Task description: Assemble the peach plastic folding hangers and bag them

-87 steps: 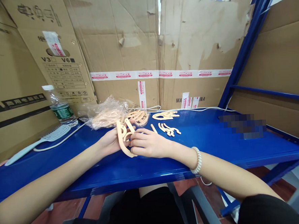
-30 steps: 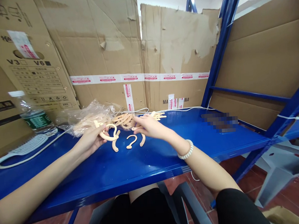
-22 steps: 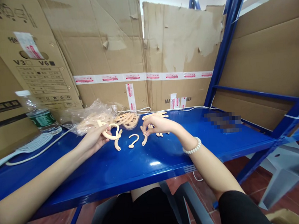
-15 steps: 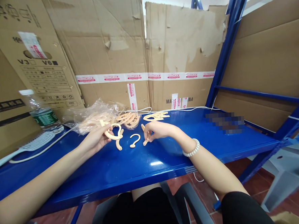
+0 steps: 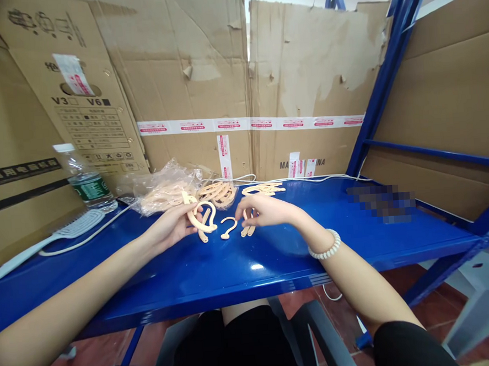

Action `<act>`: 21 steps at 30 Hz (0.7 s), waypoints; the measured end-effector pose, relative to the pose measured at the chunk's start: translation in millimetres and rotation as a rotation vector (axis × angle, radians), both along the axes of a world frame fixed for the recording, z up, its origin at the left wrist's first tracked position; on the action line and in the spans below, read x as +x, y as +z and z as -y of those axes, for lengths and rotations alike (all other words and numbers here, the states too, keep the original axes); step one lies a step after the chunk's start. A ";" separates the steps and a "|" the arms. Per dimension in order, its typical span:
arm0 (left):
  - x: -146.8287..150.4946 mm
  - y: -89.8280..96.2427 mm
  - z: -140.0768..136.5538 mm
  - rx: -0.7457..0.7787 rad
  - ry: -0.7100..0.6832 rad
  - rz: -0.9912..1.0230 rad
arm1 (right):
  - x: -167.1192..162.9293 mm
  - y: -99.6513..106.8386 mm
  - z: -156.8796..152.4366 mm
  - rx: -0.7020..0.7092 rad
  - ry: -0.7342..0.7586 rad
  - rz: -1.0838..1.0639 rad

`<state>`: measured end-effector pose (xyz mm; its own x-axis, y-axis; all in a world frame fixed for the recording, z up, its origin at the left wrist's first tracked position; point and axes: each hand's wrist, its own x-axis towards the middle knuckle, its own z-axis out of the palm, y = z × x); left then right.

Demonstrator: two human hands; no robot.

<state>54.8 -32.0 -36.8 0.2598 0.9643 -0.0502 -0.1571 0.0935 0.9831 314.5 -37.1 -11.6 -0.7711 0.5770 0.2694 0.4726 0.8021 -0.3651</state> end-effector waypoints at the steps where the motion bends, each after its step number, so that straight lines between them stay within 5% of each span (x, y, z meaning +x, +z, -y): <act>1: 1.4 0.8 2.7 0.000 -0.049 -0.006 | -4.5 -1.5 1.8 0.103 -0.004 -0.080; 5: 6.0 1.5 12.7 0.101 -0.268 -0.091 | -23.7 -10.8 10.3 0.468 0.103 -0.204; 9: 5.9 -1.2 14.6 0.300 -0.266 -0.237 | -32.7 -20.0 13.2 0.546 0.128 -0.132; 12: 4.7 -0.6 15.8 0.481 -0.243 -0.387 | -36.4 -25.8 10.3 0.371 0.013 -0.394; 18: 5.3 2.3 22.9 0.767 -0.127 -0.667 | -42.9 -35.4 0.4 -0.412 -0.059 -0.723; 21: 4.1 -0.9 21.0 0.807 -0.047 -0.751 | -41.3 -35.6 -2.8 -0.469 -0.173 -0.857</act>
<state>58.9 -53.0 -37.7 0.4637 0.7751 0.4292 0.4929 -0.6282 0.6020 273.1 -34.4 -47.2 -0.3176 0.8538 0.4125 -0.0028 0.4342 -0.9008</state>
